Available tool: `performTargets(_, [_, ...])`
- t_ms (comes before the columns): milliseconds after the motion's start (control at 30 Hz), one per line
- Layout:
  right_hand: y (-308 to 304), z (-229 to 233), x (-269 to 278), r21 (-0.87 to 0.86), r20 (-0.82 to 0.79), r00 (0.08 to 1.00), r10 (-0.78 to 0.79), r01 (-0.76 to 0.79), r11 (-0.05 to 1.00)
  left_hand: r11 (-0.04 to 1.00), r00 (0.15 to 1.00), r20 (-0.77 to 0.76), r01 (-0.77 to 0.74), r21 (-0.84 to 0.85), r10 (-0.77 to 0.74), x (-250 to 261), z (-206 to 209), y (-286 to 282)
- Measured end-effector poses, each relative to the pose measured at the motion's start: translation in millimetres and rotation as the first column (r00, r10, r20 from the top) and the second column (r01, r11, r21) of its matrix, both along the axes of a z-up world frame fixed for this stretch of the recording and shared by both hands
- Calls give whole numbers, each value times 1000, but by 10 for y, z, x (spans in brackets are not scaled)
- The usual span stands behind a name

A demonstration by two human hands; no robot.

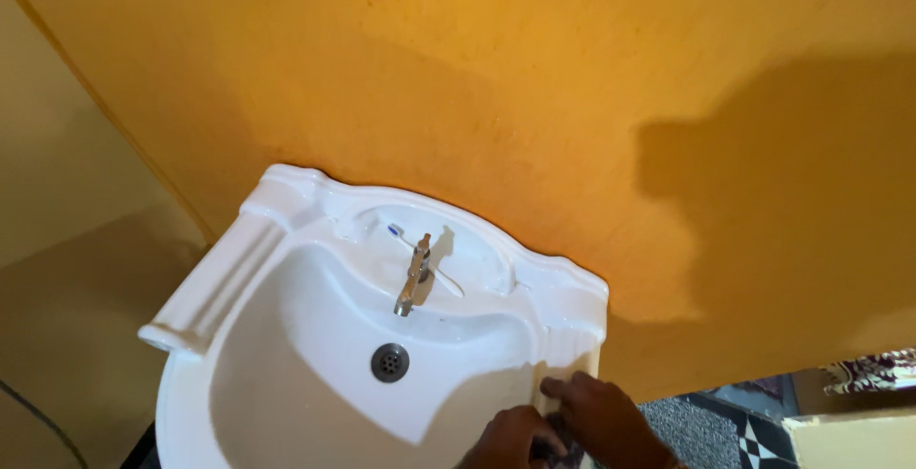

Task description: The person cleans a white ceramic bathroom sink using a dark cloth. They repeatedly wipe the sink basin, faucet, and surrounding edges, frequently rinsing the cloth under the running tap to remove debris.

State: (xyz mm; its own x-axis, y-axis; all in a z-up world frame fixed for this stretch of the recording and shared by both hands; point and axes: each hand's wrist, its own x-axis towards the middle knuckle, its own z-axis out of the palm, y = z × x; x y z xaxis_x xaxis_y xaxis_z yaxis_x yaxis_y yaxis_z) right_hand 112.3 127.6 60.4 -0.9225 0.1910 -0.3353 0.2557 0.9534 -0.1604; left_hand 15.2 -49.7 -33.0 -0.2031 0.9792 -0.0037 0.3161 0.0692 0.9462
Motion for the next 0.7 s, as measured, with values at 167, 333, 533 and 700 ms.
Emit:
performTargets(167, [265,202,-214,25,-284,957,-61,71,997,994,997,-23,-68,85,70,60,-110,73])
performTargets(333, [64,269,-259,124,-125,991,-51,66,990,999,996,-83,-39,37,42,153,-326,113])
performTargets(533, [1,372,-243,112,84,995,53,-62,992,993,995,-48,82,-90,-87,85,-656,122])
performTargets(700, [363,435,-472,121,-60,998,-14,21,992,988,986,-140,-70,140,90,162,-658,298])
